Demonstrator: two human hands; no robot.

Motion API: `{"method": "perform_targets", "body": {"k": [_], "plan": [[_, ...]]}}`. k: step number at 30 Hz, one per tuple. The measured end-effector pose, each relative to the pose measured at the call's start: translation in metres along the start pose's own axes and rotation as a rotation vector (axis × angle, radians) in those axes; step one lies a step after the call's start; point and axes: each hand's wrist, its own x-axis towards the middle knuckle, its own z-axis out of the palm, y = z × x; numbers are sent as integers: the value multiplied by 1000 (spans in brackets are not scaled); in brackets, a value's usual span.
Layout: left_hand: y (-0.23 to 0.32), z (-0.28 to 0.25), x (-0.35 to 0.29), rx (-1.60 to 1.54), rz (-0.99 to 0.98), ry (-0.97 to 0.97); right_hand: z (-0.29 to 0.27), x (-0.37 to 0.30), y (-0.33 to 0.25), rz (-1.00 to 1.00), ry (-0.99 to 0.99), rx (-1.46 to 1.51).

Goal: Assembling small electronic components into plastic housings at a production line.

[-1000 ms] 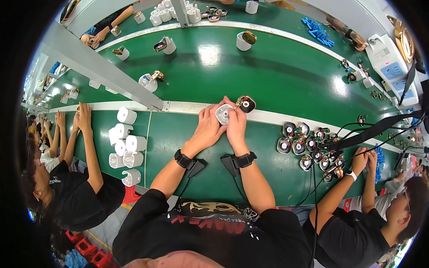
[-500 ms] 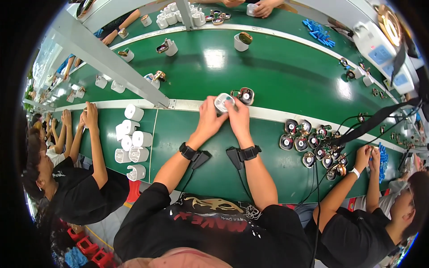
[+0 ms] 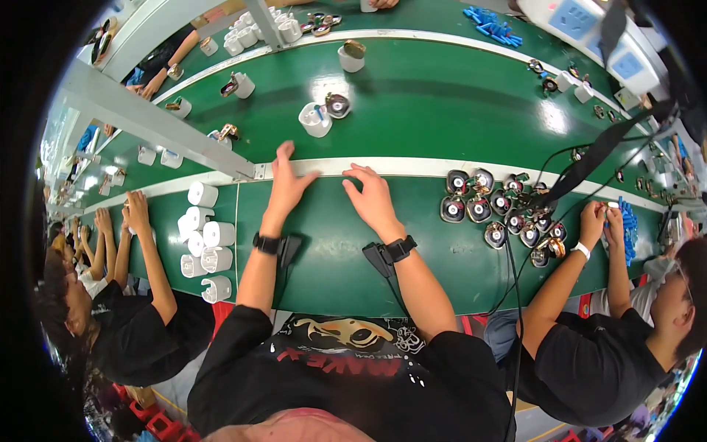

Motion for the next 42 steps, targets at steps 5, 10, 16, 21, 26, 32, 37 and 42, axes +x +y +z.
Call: {"method": "perform_targets", "body": {"k": [5, 10, 16, 21, 26, 32, 37, 42], "plan": [[-3, -54, -78, 65, -60, -48, 3, 4, -8, 33, 57, 58], [2, -56, -98, 20, -24, -60, 6, 2, -7, 54, 136, 114], [18, -32, -64, 121, -27, -61, 4, 3, -10, 61, 174, 178], [34, 28, -13, 93, 61, -145, 6, -1, 0, 52, 231, 198], [43, 53, 4, 59, 133, -69, 5, 3, -6, 79, 220, 163], [38, 55, 5, 40, 183, -38, 1, 6, -10, 88, 177, 149], [38, 56, 3, 35, 171, -42, 1, 4, -9, 63, 176, 138], [39, 52, 0, 42, 161, -60, 4, 0, -8, 65, 172, 123]]}}
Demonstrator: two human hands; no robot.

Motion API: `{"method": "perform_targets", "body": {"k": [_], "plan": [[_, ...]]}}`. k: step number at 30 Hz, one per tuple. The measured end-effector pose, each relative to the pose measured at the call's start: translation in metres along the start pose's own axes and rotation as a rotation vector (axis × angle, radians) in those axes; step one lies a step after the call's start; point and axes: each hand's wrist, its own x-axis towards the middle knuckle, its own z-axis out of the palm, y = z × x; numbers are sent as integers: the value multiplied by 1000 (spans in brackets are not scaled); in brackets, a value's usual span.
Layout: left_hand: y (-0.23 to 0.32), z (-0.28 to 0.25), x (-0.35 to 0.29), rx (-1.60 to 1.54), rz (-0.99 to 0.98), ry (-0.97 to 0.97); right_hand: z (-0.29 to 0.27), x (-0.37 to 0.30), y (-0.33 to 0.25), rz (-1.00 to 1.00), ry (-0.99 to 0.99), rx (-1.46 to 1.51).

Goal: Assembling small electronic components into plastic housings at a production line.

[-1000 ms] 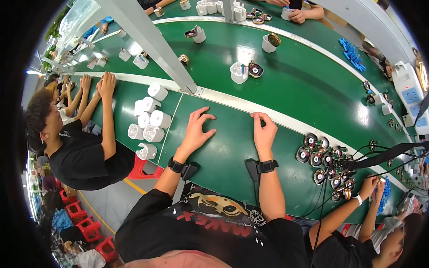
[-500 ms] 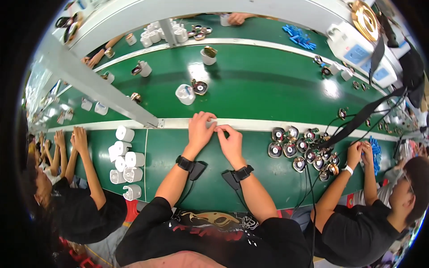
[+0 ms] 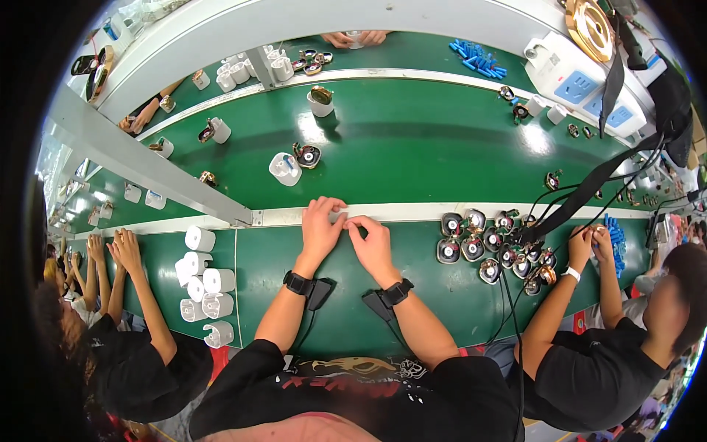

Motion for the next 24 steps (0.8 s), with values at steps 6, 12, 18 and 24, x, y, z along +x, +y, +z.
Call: {"method": "perform_targets", "body": {"k": [6, 12, 18, 24], "plan": [[1, 1, 2, 7, -8, 17, -2, 3, -2, 8, -17, -8], [3, 1, 2, -20, -8, 12, -1, 2, -1, -3, 6, -21], [0, 0, 3, -15, 0, 41, 0, 3, -4, 8, -17, -48], [3, 1, 8, -3, -16, 33, 0, 5, -3, 17, 28, -27]]}}
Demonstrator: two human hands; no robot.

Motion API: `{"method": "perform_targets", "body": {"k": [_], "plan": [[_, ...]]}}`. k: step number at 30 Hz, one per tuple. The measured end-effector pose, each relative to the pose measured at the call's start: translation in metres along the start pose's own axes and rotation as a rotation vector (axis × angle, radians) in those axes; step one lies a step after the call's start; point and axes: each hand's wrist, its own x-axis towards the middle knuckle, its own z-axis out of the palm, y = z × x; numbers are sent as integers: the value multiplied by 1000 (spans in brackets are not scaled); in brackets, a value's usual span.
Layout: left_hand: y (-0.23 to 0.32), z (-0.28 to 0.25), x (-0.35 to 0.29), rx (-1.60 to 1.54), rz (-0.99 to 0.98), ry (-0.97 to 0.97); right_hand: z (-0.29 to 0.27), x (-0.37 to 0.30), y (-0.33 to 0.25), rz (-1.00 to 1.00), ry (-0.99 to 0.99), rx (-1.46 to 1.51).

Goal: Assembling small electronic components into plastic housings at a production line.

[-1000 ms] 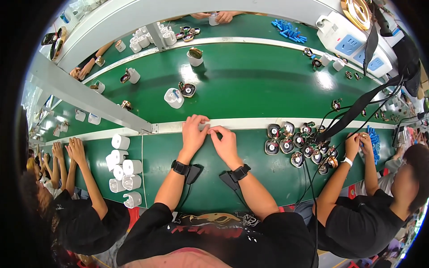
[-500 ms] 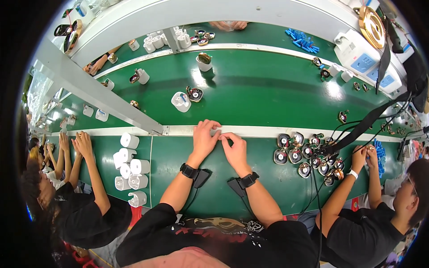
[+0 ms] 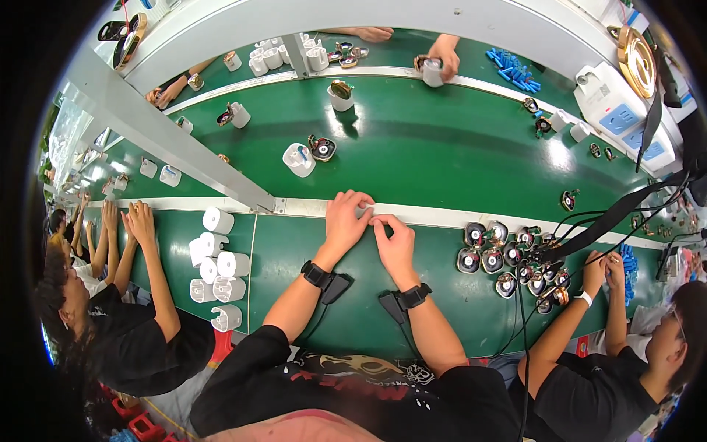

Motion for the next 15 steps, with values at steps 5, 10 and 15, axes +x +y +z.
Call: {"method": "perform_targets", "body": {"k": [5, 10, 15], "plan": [[4, -1, 0, 23, -38, -12, 0, 0, -4, 38, 9, 8], [5, -2, -2, 17, -47, -20, 1, -2, -7, 45, 22, 16], [3, -3, 0, 14, -11, -22, 3, 1, -3, 14, 27, 14]]}}
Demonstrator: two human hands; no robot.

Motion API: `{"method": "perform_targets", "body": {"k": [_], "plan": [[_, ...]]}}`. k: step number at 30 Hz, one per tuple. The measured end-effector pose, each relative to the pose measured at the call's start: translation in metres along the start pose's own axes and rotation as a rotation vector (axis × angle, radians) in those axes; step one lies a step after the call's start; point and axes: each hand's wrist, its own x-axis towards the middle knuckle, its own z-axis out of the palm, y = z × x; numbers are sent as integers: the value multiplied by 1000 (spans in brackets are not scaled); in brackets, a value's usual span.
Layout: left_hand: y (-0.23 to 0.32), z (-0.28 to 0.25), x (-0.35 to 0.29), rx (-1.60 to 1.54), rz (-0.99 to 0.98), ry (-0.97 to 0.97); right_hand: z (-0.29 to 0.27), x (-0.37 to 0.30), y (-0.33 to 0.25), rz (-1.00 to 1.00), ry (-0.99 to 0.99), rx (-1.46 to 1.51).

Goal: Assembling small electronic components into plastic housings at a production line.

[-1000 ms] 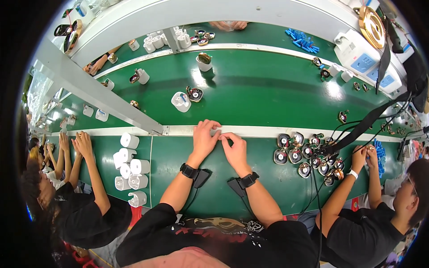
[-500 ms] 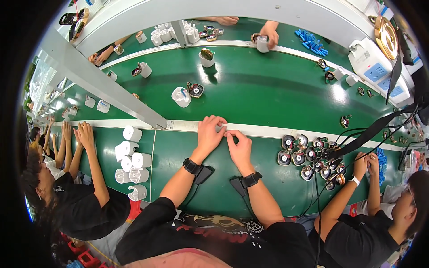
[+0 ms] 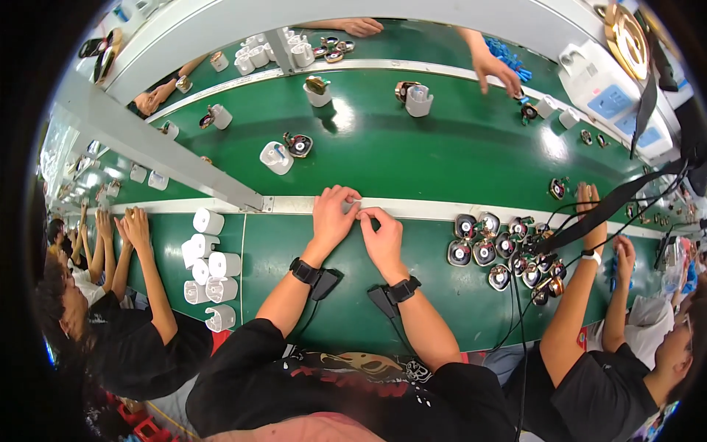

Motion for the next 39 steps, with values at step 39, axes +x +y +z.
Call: {"method": "perform_targets", "body": {"k": [39], "plan": [[-5, 2, -3, -42, 3, 12, -6, -1, 1, -37, -72, -54]]}}
